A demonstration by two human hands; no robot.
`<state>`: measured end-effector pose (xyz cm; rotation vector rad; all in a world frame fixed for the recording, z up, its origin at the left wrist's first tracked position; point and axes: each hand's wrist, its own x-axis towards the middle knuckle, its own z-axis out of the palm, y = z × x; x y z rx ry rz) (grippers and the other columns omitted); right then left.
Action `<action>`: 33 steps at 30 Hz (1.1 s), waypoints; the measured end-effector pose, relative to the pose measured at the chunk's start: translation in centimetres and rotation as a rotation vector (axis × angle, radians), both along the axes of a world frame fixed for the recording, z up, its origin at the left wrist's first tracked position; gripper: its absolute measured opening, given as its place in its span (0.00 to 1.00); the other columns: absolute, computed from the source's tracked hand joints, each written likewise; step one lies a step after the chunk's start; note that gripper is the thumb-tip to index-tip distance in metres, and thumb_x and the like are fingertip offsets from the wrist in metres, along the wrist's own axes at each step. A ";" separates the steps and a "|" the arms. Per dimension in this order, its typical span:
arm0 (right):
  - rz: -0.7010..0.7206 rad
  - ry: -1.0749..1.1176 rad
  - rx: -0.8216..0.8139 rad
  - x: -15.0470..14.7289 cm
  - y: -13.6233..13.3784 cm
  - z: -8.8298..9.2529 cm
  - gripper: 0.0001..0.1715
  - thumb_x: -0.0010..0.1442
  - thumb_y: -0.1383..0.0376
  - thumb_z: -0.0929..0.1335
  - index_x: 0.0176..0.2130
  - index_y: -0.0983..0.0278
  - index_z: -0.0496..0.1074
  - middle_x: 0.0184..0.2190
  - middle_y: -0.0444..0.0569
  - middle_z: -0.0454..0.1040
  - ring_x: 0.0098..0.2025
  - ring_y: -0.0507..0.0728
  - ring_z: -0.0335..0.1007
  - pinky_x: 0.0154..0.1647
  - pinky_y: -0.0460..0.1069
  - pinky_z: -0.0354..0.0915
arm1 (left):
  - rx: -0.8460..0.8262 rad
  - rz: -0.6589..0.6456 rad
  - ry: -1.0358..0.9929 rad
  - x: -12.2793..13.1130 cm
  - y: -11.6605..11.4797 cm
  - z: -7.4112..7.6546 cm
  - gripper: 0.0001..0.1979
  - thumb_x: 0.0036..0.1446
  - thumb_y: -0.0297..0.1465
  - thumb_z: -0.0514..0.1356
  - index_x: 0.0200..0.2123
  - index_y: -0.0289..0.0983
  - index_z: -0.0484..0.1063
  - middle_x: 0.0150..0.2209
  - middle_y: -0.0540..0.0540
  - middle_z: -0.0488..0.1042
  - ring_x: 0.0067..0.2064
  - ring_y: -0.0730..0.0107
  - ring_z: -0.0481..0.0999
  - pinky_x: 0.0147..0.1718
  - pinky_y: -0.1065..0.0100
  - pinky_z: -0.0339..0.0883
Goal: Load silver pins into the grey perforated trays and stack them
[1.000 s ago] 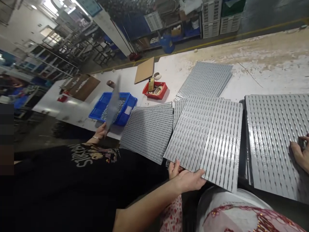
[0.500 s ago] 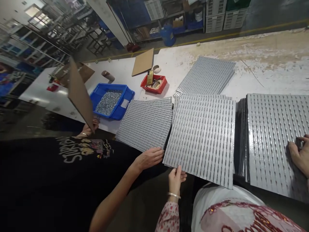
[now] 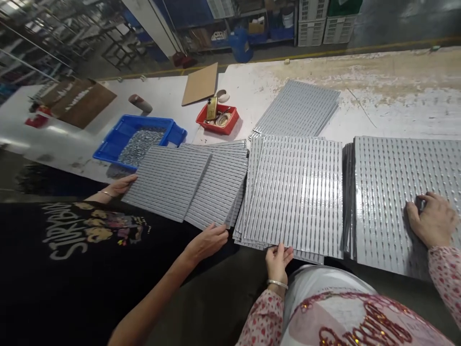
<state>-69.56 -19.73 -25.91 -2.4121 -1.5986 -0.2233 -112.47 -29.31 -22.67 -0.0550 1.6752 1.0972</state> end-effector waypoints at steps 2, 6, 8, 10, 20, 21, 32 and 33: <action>-0.004 0.047 0.005 -0.3 0.0 0.3 0.40 0.61 0.44 0.50 0.50 0.69 0.69 0.58 0.65 0.66 0.62 0.68 0.58 0.59 0.63 0.54 | -0.010 -0.035 -0.003 -0.2 -0.3 0.1 0.19 0.51 0.39 0.70 0.33 0.35 0.63 0.33 0.42 0.75 0.36 0.62 0.81 0.31 0.69 0.75; 0.000 0.079 0.005 -0.7 0.0 0.8 0.37 0.62 0.45 0.52 0.51 0.68 0.68 0.59 0.63 0.66 0.63 0.66 0.56 0.62 0.61 0.51 | 0.009 -0.298 0.240 -1.9 -1.2 0.5 0.23 0.46 0.48 0.68 0.30 0.38 0.63 0.26 0.48 0.71 0.28 0.68 0.75 0.24 0.69 0.69; -0.003 0.086 0.012 -0.8 -0.1 0.8 0.35 0.62 0.46 0.53 0.52 0.67 0.67 0.60 0.62 0.65 0.64 0.65 0.55 0.63 0.60 0.50 | 0.112 -0.432 0.525 -3.6 -0.8 1.2 0.21 0.49 0.50 0.64 0.28 0.40 0.63 0.24 0.51 0.67 0.27 0.68 0.72 0.27 0.65 0.70; -0.005 0.090 0.018 -0.8 -0.1 0.7 0.34 0.62 0.47 0.54 0.52 0.67 0.67 0.60 0.62 0.65 0.64 0.65 0.54 0.63 0.60 0.49 | 0.226 -0.506 0.790 -5.6 0.8 2.2 0.17 0.53 0.48 0.61 0.32 0.41 0.65 0.30 0.48 0.71 0.33 0.63 0.74 0.36 0.59 0.73; 0.067 0.195 0.050 -0.9 -0.5 1.3 0.26 0.63 0.49 0.56 0.53 0.60 0.64 0.61 0.58 0.63 0.64 0.74 0.55 0.62 0.68 0.49 | -0.065 -1.019 1.339 -9.8 11.7 3.6 0.42 0.51 0.44 0.65 0.63 0.30 0.55 0.60 0.26 0.62 0.60 0.37 0.63 0.57 0.45 0.62; 0.066 0.205 0.058 -0.9 -0.5 1.3 0.26 0.63 0.49 0.56 0.53 0.59 0.64 0.61 0.57 0.62 0.64 0.75 0.55 0.61 0.69 0.48 | -0.058 -1.036 1.355 -9.6 11.5 3.4 0.41 0.51 0.43 0.65 0.62 0.31 0.56 0.60 0.27 0.62 0.59 0.36 0.64 0.56 0.44 0.62; 0.078 0.259 0.075 -1.0 -0.3 1.6 0.27 0.62 0.48 0.58 0.56 0.54 0.64 0.62 0.51 0.62 0.62 0.82 0.56 0.58 0.74 0.49 | 0.060 -0.933 1.276 -10.5 10.8 1.3 0.44 0.54 0.48 0.61 0.65 0.31 0.50 0.66 0.27 0.54 0.67 0.35 0.52 0.63 0.40 0.51; 0.076 0.255 0.071 -1.0 -0.3 1.7 0.28 0.62 0.48 0.58 0.57 0.54 0.63 0.62 0.51 0.61 0.62 0.82 0.55 0.58 0.74 0.49 | 0.076 -0.933 1.262 -10.5 10.9 1.4 0.43 0.53 0.47 0.61 0.64 0.31 0.51 0.65 0.27 0.56 0.66 0.35 0.52 0.64 0.41 0.50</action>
